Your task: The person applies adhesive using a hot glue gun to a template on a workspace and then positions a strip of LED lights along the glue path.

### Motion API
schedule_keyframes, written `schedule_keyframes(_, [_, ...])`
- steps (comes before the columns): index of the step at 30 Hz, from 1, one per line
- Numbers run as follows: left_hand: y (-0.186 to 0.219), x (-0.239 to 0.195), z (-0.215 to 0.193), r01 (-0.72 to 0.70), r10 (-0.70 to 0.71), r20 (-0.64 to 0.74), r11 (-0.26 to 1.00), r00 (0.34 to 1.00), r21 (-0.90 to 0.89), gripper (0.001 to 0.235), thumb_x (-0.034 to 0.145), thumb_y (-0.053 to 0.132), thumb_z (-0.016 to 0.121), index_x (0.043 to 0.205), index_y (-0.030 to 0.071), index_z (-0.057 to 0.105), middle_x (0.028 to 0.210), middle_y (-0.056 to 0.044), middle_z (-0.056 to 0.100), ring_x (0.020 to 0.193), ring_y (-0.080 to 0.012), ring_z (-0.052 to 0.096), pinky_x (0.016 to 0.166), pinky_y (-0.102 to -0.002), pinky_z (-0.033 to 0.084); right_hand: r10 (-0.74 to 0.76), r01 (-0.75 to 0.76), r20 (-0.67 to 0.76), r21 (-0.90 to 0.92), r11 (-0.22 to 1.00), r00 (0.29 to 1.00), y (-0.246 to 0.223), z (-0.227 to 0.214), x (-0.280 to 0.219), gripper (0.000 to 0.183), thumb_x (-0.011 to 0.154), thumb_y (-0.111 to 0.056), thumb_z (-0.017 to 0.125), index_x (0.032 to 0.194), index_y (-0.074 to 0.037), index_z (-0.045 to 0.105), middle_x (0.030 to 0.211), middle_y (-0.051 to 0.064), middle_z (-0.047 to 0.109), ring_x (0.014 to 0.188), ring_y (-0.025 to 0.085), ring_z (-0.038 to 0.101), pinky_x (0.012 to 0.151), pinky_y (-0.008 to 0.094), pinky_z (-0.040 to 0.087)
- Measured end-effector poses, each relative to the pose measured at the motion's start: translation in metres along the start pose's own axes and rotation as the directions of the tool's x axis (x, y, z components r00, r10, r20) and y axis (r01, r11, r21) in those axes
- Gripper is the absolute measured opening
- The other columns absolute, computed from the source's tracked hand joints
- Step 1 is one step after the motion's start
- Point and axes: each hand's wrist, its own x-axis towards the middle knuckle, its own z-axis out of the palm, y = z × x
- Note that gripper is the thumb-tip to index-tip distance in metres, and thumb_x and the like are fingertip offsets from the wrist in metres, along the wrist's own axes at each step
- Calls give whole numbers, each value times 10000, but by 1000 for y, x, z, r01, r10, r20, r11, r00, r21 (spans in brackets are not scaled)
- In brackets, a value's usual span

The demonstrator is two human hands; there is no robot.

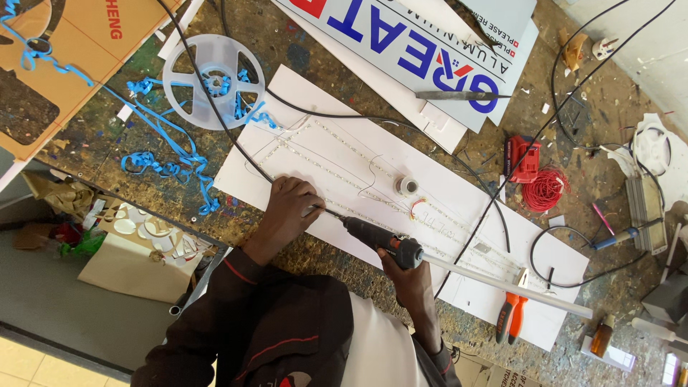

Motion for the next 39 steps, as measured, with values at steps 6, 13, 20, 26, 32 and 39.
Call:
schedule_keyframes(6, [5, 2, -8, 5, -5, -9, 1000, 1000, -29, 97, 1078, 402, 798, 1062, 315, 836, 1067, 61, 680, 1191, -185, 614, 1204, -564, 372, 93, -103, -59, -198, 975, 994, 29, 1, -7, 508, 839, -479, 1018, 1030, -58, 809, 701, 204, 773, 640, 304, 743, 714, 484, 570])
schedule_keyframes(13, [3, 2, -5, 9, -9, 19, 1000, 1000, -14, 91, 1067, 398, 800, 1072, 317, 841, 1075, 71, 682, 1205, -177, 610, 1208, -563, 356, 92, -102, -90, -117, 988, 992, 16, 3, -5, 447, 885, -420, 1000, 1022, -49, 793, 679, 178, 773, 618, 265, 752, 682, 446, 588])
schedule_keyframes(20, [8, 3, -8, -2, 1, -17, 1000, 1000, -7, 69, 1049, 381, 825, 1050, 316, 846, 1045, 53, 683, 1167, -197, 628, 1178, -555, 370, 130, -139, -69, -142, 980, 989, -12, 9, -13, 482, 867, -431, 1012, 1111, -43, 862, 728, 200, 807, 664, 259, 746, 740, 453, 590])
schedule_keyframes(26, [8, 2, -7, 4, -4, -29, 1000, 1000, -4, 120, 1105, 375, 786, 1081, 278, 854, 1077, 15, 718, 1196, -237, 656, 1215, -596, 369, 100, -104, -50, -92, 990, 994, -13, -4, -5, 425, 929, -363, 959, 1104, 11, 858, 610, 186, 760, 557, 271, 734, 687, 435, 557])
schedule_keyframes(32, [5, 2, -5, 16, -16, 16, 1000, 1000, -18, 99, 1084, 396, 793, 1085, 307, 837, 1085, 47, 689, 1202, -213, 626, 1217, -595, 360, 99, -99, -7, -84, 992, 995, -11, -4, 5, 328, 966, -343, 928, 1011, -21, 890, 563, 127, 742, 498, 216, 675, 642, 380, 537])
schedule_keyframes(39, [0, 0, -4, 19, -19, 45, 1000, 999, -8, 149, 1091, 456, 774, 1097, 325, 842, 1106, 66, 685, 1221, -189, 618, 1226, -605, 350, 69, -69, 5, -42, 997, 998, 0, -6, 11, 274, 941, -296, 930, 954, -25, 890, 505, 114, 689, 463, 187, 636, 608, 334, 519])
